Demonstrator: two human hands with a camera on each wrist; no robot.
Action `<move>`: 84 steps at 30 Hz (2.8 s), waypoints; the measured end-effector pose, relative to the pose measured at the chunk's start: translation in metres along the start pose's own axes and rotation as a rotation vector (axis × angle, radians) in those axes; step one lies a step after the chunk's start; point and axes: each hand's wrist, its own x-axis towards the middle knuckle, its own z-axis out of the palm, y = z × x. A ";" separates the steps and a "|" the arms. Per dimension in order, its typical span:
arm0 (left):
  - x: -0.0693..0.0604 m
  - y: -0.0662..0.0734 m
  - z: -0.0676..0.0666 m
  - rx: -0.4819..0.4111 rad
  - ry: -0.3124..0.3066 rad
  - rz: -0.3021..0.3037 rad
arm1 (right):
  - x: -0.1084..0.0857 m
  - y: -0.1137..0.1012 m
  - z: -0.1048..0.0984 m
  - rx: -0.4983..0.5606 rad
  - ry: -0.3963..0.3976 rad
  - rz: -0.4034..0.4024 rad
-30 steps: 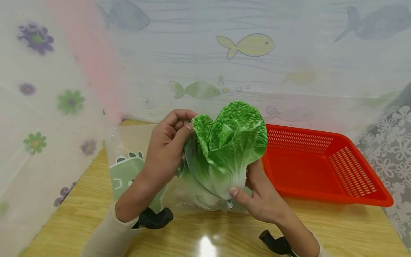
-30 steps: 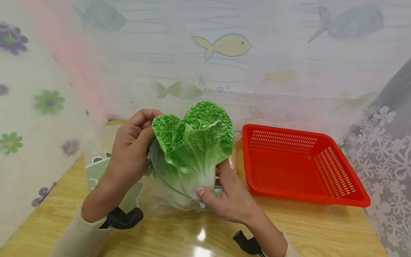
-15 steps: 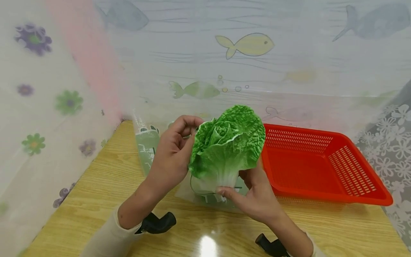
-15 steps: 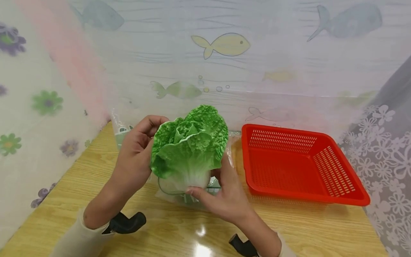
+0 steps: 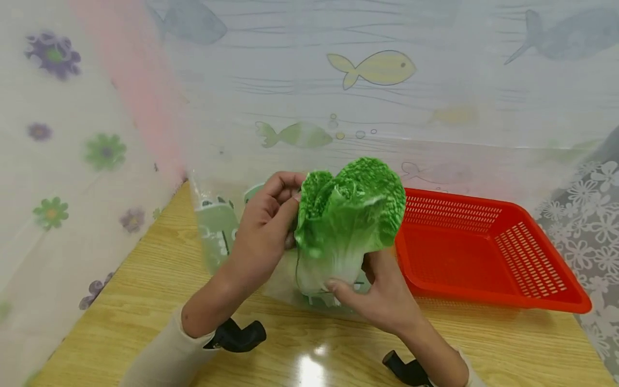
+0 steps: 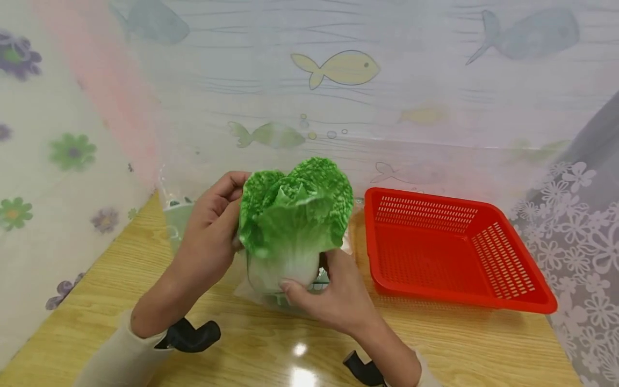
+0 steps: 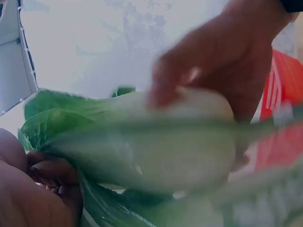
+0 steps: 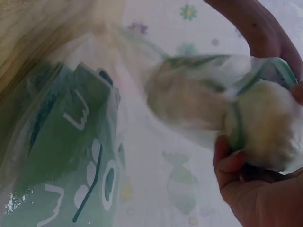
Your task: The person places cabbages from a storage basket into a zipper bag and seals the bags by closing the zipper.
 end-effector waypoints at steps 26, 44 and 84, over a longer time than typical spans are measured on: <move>0.003 0.012 -0.022 0.220 0.050 0.151 | -0.004 0.012 0.012 -0.019 0.073 0.044; 0.006 0.015 -0.038 0.440 -0.109 0.377 | 0.000 0.011 0.002 -0.118 -0.016 0.028; 0.013 0.005 -0.031 0.314 -0.013 0.233 | 0.004 0.009 -0.021 -0.329 0.030 -0.146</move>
